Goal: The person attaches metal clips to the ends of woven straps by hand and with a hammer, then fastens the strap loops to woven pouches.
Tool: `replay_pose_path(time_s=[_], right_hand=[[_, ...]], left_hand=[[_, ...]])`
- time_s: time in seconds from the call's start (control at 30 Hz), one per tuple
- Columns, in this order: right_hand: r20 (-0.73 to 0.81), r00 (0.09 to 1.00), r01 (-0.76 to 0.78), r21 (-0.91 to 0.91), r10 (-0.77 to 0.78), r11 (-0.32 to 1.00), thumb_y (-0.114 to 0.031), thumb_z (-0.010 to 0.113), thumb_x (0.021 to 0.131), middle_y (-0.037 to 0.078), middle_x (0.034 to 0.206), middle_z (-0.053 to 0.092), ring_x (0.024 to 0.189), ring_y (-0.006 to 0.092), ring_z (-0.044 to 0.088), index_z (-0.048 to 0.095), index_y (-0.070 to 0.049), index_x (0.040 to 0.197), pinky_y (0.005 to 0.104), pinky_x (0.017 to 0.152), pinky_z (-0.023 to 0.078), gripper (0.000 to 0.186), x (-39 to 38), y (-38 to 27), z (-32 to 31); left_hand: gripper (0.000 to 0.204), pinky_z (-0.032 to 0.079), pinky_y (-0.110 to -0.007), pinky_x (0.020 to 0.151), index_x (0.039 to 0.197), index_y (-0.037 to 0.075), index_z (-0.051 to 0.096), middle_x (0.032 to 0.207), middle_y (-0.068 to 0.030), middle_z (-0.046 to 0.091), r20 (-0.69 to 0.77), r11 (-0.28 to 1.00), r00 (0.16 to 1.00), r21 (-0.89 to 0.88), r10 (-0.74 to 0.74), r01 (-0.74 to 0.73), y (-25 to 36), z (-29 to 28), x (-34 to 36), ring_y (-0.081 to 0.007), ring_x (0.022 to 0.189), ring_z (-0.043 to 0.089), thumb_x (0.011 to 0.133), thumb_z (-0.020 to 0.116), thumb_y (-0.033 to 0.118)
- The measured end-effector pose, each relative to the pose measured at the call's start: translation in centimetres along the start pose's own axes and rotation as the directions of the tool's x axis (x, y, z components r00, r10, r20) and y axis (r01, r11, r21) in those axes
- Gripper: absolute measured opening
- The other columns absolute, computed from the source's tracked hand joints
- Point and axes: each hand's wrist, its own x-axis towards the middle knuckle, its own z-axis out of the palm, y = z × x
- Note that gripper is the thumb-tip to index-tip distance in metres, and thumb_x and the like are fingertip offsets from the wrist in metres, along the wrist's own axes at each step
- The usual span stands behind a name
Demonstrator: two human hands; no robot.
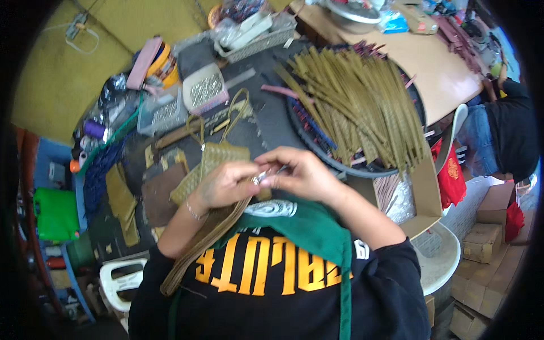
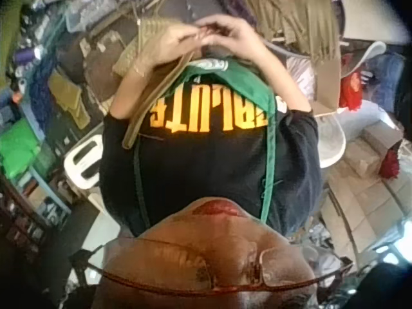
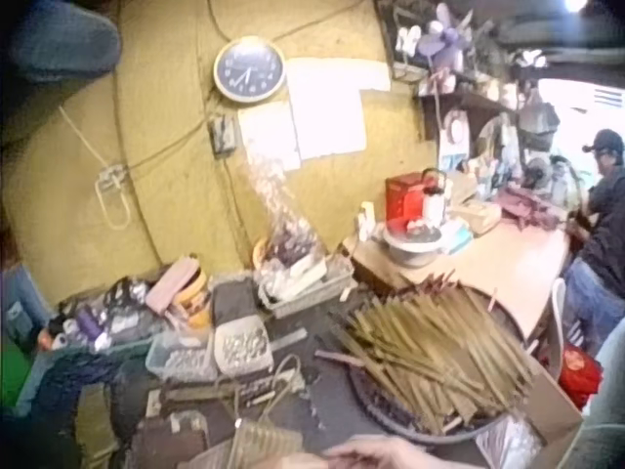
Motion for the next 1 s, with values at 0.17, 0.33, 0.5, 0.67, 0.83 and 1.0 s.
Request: replay_pose_path(time_s=[0.17, 0.33, 0.5, 0.67, 0.83, 1.0], right_hand=[[-0.057, 0.982, -0.153, 0.326, 0.18, 0.933, -0.003, 0.053, 0.077, 0.005, 0.078, 0.058, 0.067, 0.0059, 0.053, 0.055, 0.003, 0.089, 0.0177, 0.062, 0.045, 0.013, 0.4, 0.4, 0.6], [-0.031, 0.968, -0.213, 0.421, 0.248, 0.882, -0.006, 0.054, 0.078, 0.005, 0.076, 0.058, 0.066, 0.0058, 0.053, 0.055, 0.002, 0.09, 0.017, 0.061, 0.044, 0.015, 0.3, 0.2, 0.8], [-0.063, 0.971, -0.194, 0.363, 0.232, 0.911, -0.009, 0.055, 0.078, 0.003, 0.072, 0.056, 0.065, 0.0059, 0.052, 0.054, 0.001, 0.082, 0.0176, 0.058, 0.043, 0.012, 0.6, -0.3, 1.3], [-0.133, 0.973, -0.136, 0.322, 0.187, 0.937, -0.009, 0.053, 0.079, 0.003, 0.067, 0.054, 0.061, 0.0064, 0.051, 0.052, 0.001, 0.077, 0.0185, 0.057, 0.042, 0.01, 1.1, 0.0, 1.5], [-0.11, 0.966, -0.168, 0.429, 0.236, 0.887, -0.007, 0.052, 0.078, 0.001, 0.066, 0.053, 0.06, 0.0065, 0.048, 0.052, -0.001, 0.077, 0.0185, 0.057, 0.04, 0.006, 1.0, 0.4, 1.8], [-0.026, 0.988, -0.138, 0.271, 0.15, 0.953, -0.008, 0.051, 0.08, 0.003, 0.064, 0.053, 0.056, 0.0066, 0.049, 0.05, 0.002, 0.076, 0.019, 0.05, 0.039, 0.011, 0.8, 0.9, 1.0]], left_hand=[[0.027, 0.037, -0.026, 0.053, 0.072, 0.001, 0.055, 0.061, -0.0071, 0.05, 0.136, 0.991, 0.982, 0.06, -0.13, 0.122, -0.8, -1.5, 0.0, -0.0144, 0.058, 0.048, 0.074, 0.055, 0.028], [0.028, 0.038, -0.026, 0.053, 0.071, 0.001, 0.055, 0.062, -0.0074, 0.052, 0.066, 0.998, 0.995, -0.001, -0.069, 0.069, -2.4, -0.9, -0.6, -0.015, 0.057, 0.049, 0.073, 0.057, 0.029], [0.029, 0.04, -0.027, 0.057, 0.077, 0.001, 0.057, 0.067, -0.008, 0.055, 0.159, 0.981, 0.978, 0.165, -0.133, 0.107, -2.3, -1.2, -0.4, -0.0176, 0.062, 0.052, 0.072, 0.057, 0.03], [0.032, 0.037, -0.031, 0.05, 0.064, 0.0, 0.047, 0.058, -0.0121, 0.046, -0.034, 0.995, 0.996, 0.043, 0.086, -0.084, -3.5, 0.4, -0.7, -0.0229, 0.053, 0.047, 0.071, 0.058, 0.028], [0.028, 0.04, -0.03, 0.054, 0.065, 0.0, 0.047, 0.062, -0.0118, 0.049, -0.039, 0.999, 0.999, 0.0, 0.034, -0.034, -3.0, 1.0, -1.0, -0.0227, 0.057, 0.05, 0.071, 0.058, 0.025], [0.023, 0.041, -0.026, 0.06, 0.076, -0.001, 0.051, 0.069, -0.0082, 0.052, 0.073, 0.943, 0.97, -0.224, -0.233, 0.244, -2.3, 1.6, -1.8, -0.0153, 0.065, 0.052, 0.082, 0.044, 0.02]])
